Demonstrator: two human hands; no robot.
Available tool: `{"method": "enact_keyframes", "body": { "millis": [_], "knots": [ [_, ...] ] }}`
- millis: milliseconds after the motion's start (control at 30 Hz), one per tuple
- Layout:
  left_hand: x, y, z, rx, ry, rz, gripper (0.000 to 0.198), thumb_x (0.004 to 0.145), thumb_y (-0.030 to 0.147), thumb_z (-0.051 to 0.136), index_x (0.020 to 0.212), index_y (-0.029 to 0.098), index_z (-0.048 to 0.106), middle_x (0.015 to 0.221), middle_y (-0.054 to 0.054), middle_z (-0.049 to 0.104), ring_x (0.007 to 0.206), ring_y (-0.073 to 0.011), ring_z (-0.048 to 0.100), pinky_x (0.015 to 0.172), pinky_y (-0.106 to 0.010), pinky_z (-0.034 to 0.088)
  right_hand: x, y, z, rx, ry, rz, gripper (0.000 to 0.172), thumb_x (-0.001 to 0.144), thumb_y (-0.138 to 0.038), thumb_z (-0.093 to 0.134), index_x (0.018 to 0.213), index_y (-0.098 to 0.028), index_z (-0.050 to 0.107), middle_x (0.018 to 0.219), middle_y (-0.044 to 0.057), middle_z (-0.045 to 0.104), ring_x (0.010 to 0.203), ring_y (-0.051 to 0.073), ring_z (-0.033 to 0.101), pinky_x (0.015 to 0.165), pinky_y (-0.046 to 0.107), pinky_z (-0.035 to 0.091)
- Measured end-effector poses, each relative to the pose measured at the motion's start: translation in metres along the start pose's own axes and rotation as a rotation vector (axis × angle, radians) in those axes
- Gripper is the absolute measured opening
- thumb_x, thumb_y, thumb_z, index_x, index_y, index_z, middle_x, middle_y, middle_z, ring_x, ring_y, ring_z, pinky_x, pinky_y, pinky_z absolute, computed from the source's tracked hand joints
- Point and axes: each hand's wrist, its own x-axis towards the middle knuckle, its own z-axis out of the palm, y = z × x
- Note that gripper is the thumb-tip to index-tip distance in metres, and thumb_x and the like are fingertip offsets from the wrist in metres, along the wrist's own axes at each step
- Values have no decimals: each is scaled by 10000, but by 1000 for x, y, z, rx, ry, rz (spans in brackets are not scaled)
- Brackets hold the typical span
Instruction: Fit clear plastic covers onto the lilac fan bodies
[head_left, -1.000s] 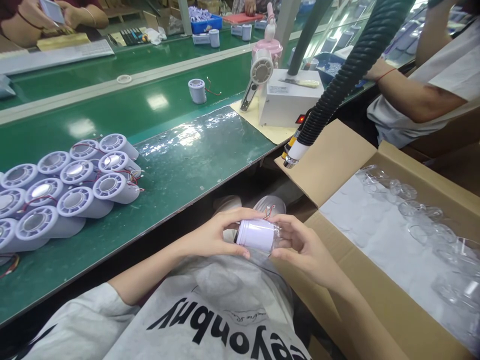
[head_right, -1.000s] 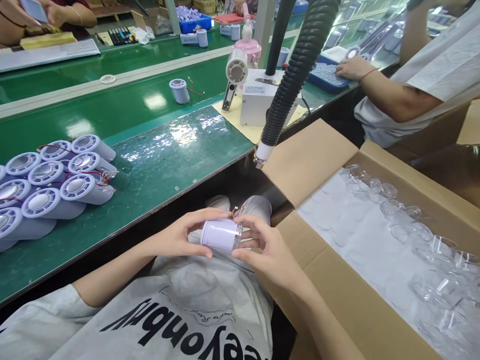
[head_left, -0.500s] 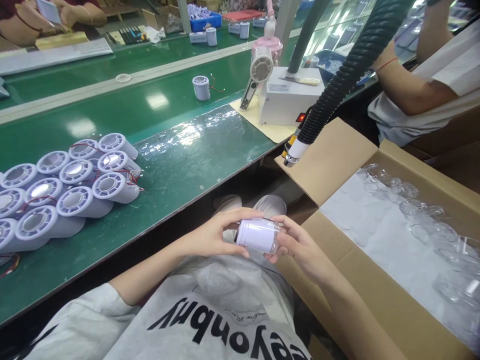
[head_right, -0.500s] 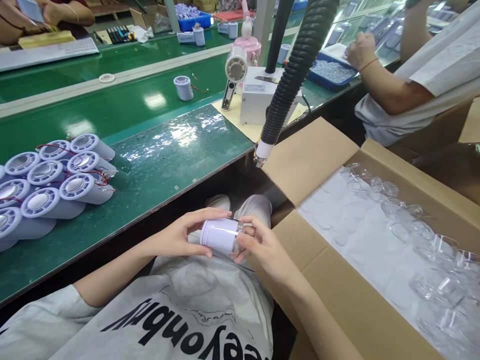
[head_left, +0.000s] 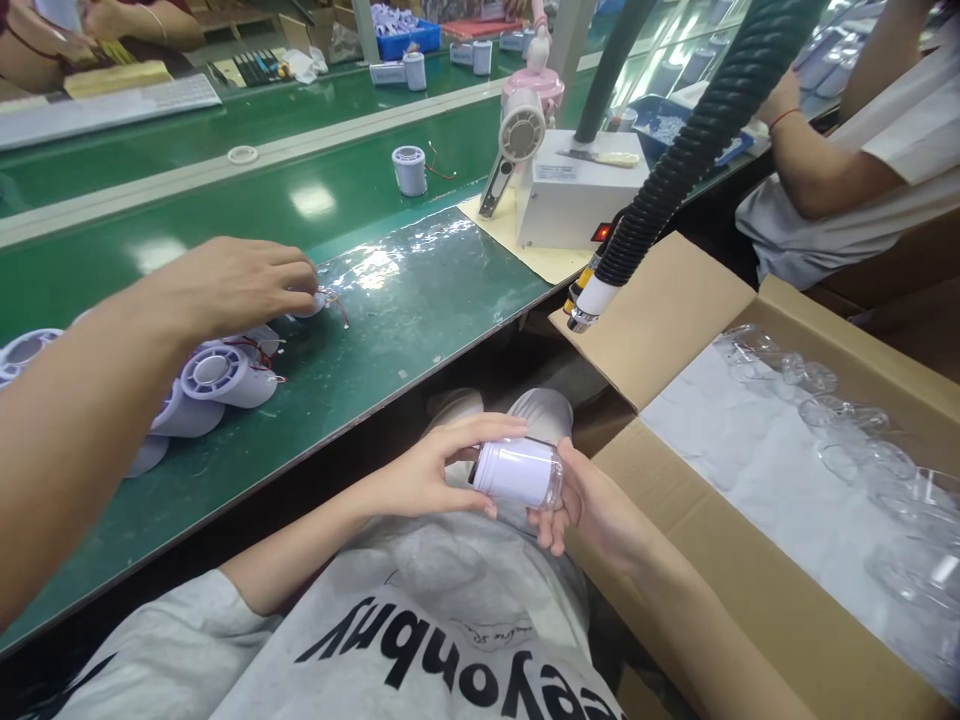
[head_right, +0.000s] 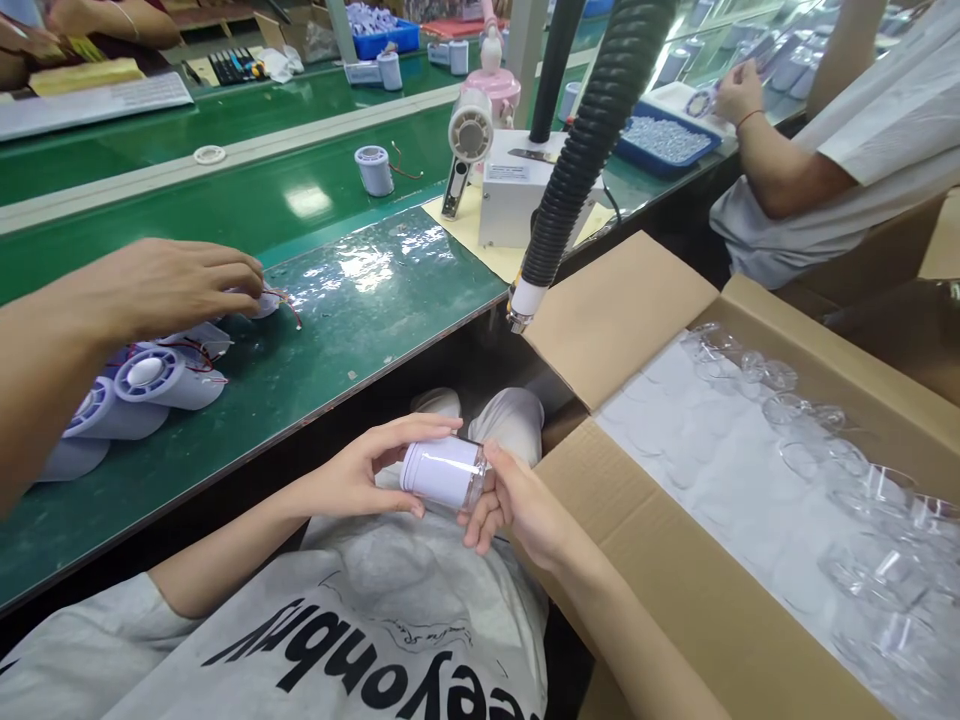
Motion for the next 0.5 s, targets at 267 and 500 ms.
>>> {"method": "enact_keyframes", "body": {
  "millis": [267, 500],
  "knots": [
    [-2, 8, 4, 20, 34, -96, 636, 750, 284, 782, 1336, 285, 534, 1291, -88, 562, 1180, -250, 560, 947, -356, 517, 0, 8, -7, -317, 134, -209, 646, 894, -752, 341, 872, -155, 588, 629, 55, 647, 495, 172, 636, 450, 259, 529],
    [-3, 14, 8, -74, 81, -243, 638, 773, 348, 760, 1356, 281, 511, 1269, -80, 570, 1027, -203, 615, 826, -287, 541, -5, 13, -19, -1031, 139, -1112, 575, 903, -25, 490, 1377, -342, 417, 1551, 58, 348, 1367, 267, 423, 1077, 512, 428]
  ]
}}
